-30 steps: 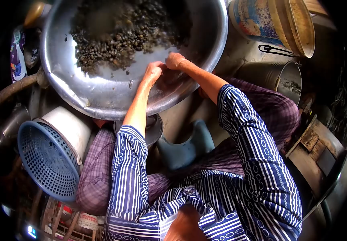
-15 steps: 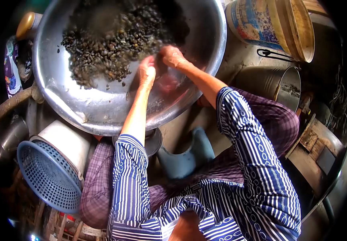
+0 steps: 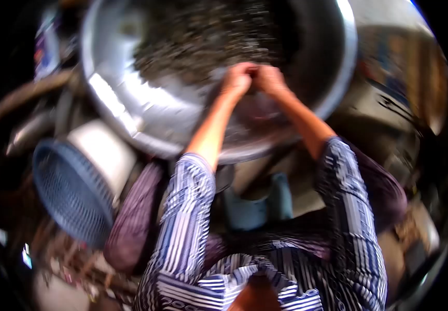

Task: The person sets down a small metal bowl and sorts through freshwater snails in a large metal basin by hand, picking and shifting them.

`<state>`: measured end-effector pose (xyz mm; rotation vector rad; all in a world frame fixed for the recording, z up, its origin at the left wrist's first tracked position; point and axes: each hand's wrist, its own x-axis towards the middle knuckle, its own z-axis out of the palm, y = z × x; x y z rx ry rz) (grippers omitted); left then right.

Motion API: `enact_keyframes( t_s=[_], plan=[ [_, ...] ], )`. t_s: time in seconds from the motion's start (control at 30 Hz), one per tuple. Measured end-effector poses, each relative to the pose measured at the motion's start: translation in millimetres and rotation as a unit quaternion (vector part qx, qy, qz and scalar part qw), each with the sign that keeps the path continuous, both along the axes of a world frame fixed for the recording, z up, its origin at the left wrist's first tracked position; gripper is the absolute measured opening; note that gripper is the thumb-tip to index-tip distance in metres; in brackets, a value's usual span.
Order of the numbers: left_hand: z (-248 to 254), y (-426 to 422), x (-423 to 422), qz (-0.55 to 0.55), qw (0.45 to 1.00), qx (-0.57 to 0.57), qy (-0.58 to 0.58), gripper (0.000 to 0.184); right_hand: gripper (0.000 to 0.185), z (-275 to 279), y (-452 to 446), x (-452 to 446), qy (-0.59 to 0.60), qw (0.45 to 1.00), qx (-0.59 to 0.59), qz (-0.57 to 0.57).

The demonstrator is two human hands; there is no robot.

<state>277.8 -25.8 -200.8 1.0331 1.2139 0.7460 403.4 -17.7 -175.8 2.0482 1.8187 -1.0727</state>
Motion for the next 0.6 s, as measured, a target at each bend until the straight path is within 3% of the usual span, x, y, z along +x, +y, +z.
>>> enact_keyframes(
  t_s=[0.1, 0.17, 0.2, 0.23, 0.3, 0.37, 0.5, 0.6],
  plan=[
    [13.1, -2.4, 24.3, -0.062, 0.997, 0.038, -0.019, 0.037, 0.025, 45.4, -3.9, 28.3, 0.053, 0.997, -0.047, -0.016],
    [6.0, -10.7, 10.6, -0.114, 0.986, -0.036, -0.117, 0.042, 0.026, 45.0, -13.8, 23.5, -0.025, 0.997, -0.068, 0.035],
    [-21.7, -17.9, 25.7, -0.139, 0.98, -0.043, -0.139, 0.043, 0.025, 7.9, -22.0, 49.0, -0.029, 0.996, -0.043, 0.066],
    [-35.6, -22.6, 30.9, -0.134, 0.963, -0.142, -0.187, 0.04, 0.024, 15.1, -20.7, 50.2, 0.002, 0.998, -0.042, 0.049],
    [-21.1, -28.6, 21.5, -0.136, 0.957, -0.152, -0.208, 0.033, 0.024, 27.7, -18.5, 49.3, 0.061, 0.991, -0.114, 0.026],
    [-23.0, -29.4, 22.0, -0.144, 0.962, -0.185, -0.14, 0.029, 0.024, 23.6, -22.6, 49.6, 0.026, 0.995, -0.079, 0.052],
    [-38.9, -37.3, 19.2, -0.179, 0.959, -0.164, -0.147, 0.026, 0.022, 20.0, -26.4, 48.2, 0.024, 0.995, -0.088, 0.041],
    [-53.3, -44.9, 21.7, -0.19, 0.968, -0.123, -0.106, 0.025, 0.021, 17.6, -27.2, 43.7, 0.007, 0.99, -0.103, 0.097]
  ],
)
